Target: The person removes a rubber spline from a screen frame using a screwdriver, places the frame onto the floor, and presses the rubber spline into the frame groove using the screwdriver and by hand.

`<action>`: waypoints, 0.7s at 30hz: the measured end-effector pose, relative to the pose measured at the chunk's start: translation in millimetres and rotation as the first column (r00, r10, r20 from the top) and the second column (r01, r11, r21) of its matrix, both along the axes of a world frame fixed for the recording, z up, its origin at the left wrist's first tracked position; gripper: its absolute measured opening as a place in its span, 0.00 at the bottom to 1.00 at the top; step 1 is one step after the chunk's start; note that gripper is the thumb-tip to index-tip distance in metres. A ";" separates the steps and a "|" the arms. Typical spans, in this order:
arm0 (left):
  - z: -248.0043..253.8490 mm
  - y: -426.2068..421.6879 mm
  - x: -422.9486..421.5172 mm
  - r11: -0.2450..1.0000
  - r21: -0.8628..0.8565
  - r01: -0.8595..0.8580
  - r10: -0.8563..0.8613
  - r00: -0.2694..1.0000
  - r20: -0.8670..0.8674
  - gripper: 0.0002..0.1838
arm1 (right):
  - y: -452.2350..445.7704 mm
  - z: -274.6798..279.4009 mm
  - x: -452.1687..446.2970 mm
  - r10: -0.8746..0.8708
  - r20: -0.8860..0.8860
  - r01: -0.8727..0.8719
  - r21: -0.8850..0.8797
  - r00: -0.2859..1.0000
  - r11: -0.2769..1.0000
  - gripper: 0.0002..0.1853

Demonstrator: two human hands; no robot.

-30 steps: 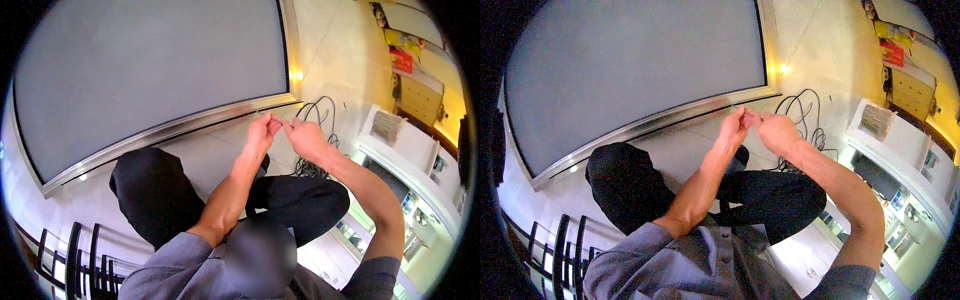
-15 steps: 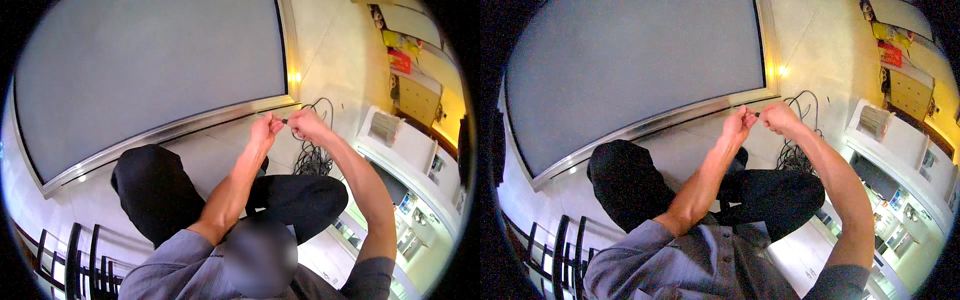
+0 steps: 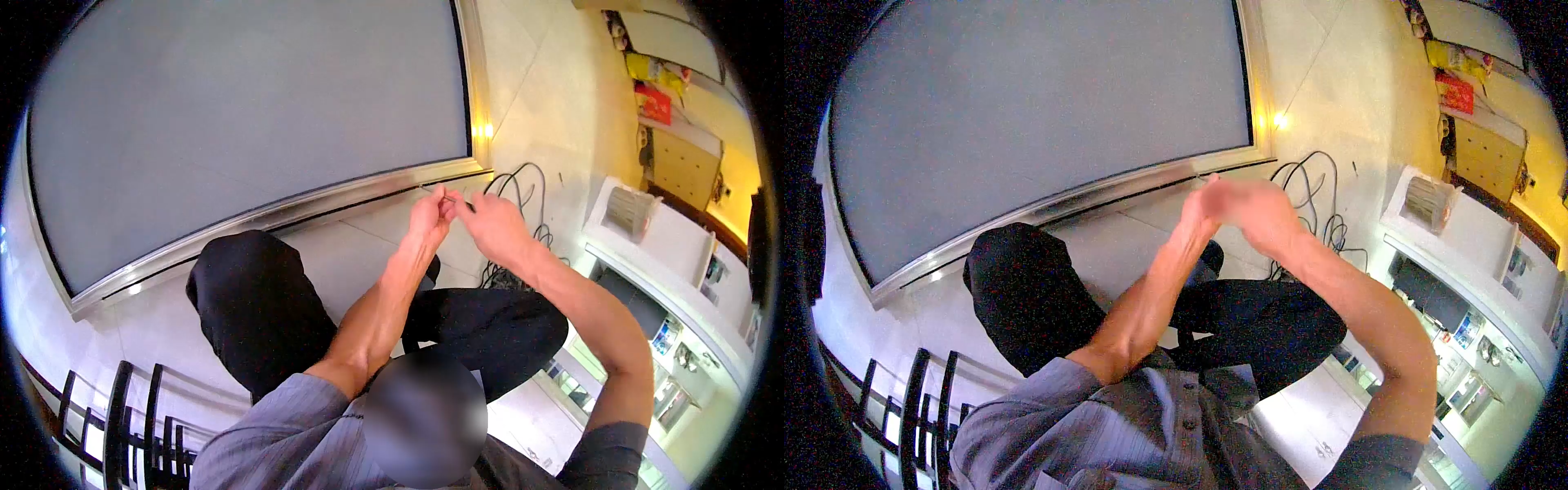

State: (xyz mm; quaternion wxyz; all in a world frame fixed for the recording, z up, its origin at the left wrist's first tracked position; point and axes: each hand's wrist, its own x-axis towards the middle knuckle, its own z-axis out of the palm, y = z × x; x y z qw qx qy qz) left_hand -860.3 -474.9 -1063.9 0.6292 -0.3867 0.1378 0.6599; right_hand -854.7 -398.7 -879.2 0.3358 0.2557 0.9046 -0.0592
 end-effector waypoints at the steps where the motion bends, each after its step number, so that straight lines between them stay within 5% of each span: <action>1: -0.3 -3.5 3.7 0.999 0.028 -0.046 0.046 0.999 0.019 0.13 | -1.6 0.8 2.1 0.185 -0.071 -0.188 -0.033 0.980 0.982 0.15; 3: 11.9 -2.8 -2.8 0.999 -0.025 -0.041 0.042 0.998 0.056 0.13 | 4.8 -2.8 -4.0 0.365 -0.157 -0.376 -0.050 0.918 0.925 0.15; 4: 14.7 -2.5 -2.7 0.997 -0.074 -0.036 0.042 0.995 0.091 0.13 | 12.6 -3.9 -16.0 -0.094 -0.064 0.081 -0.182 0.993 0.980 0.15; 5: 21.4 -4.1 -1.4 0.997 -0.077 -0.032 0.039 0.995 0.094 0.13 | 17.7 -2.8 -22.9 -0.525 0.083 0.528 -0.256 0.847 0.810 0.14; 8: 20.5 -0.6 -5.6 0.997 -0.048 -0.060 0.062 0.998 0.030 0.12 | 28.4 -12.9 -32.6 -0.710 0.245 0.751 -0.198 0.660 0.630 0.11; 9: 20.2 -1.2 -7.2 0.999 -0.039 -0.027 0.028 0.999 0.032 0.11 | 27.7 -23.2 -16.8 -0.246 -0.031 0.243 -0.085 0.969 0.966 0.11; 10: 18.8 2.3 -10.7 1.000 -0.028 0.000 0.001 0.999 0.032 0.10 | 26.5 -18.1 -15.5 -0.238 -0.037 0.234 -0.081 0.971 0.969 0.11; 11: 17.8 2.3 -11.0 1.000 -0.031 -0.002 0.003 0.999 0.035 0.10 | 20.5 -12.5 -10.1 0.152 -0.070 -0.151 0.010 0.986 0.988 0.10; 12: 19.0 -0.5 -9.8 1.000 -0.028 0.002 -0.001 1.000 0.023 0.10 | 13.9 -7.2 -4.0 0.512 -0.065 -0.505 0.099 0.857 0.857 0.10; 14: 18.6 -2.3 -11.0 1.000 -0.029 0.005 -0.004 1.000 0.008 0.10 | 16.4 -9.7 -2.0 0.446 -0.055 -0.446 0.004 0.893 0.895 0.08; 15: 20.0 -1.5 -8.2 0.999 -0.038 0.018 -0.019 1.000 -0.011 0.10 | 24.8 -15.5 -1.8 -0.012 0.003 0.012 -0.128 1.000 0.992 0.07; 16: 23.9 -1.8 -4.7 0.998 -0.048 0.031 -0.032 0.999 -0.030 0.11 | 29.2 -16.7 1.0 -0.456 0.116 0.470 -0.214 0.882 0.856 0.07; 17: 29.1 -4.1 -3.4 0.998 -0.039 0.040 -0.041 0.999 -0.026 0.11 | 27.5 -15.3 7.9 -0.465 0.115 0.479 -0.204 0.878 0.854 0.07; 19: 22.3 -1.6 -4.9 0.994 -0.047 0.103 -0.106 0.992 -0.062 0.12 | 29.6 -17.7 8.4 -0.847 0.369 0.921 -0.224 0.383 0.318 0.09; 20: 19.5 -2.0 -2.9 0.994 -0.045 0.102 -0.104 0.993 -0.062 0.12 | 26.4 -15.4 14.1 -0.847 0.368 0.921 -0.224 0.384 0.320 0.09; 21: 19.9 -1.6 -3.4 0.995 -0.055 0.087 -0.091 0.994 -0.067 0.12 | 17.9 -9.1 14.8 -0.557 0.103 0.565 -0.212 0.824 0.797 0.09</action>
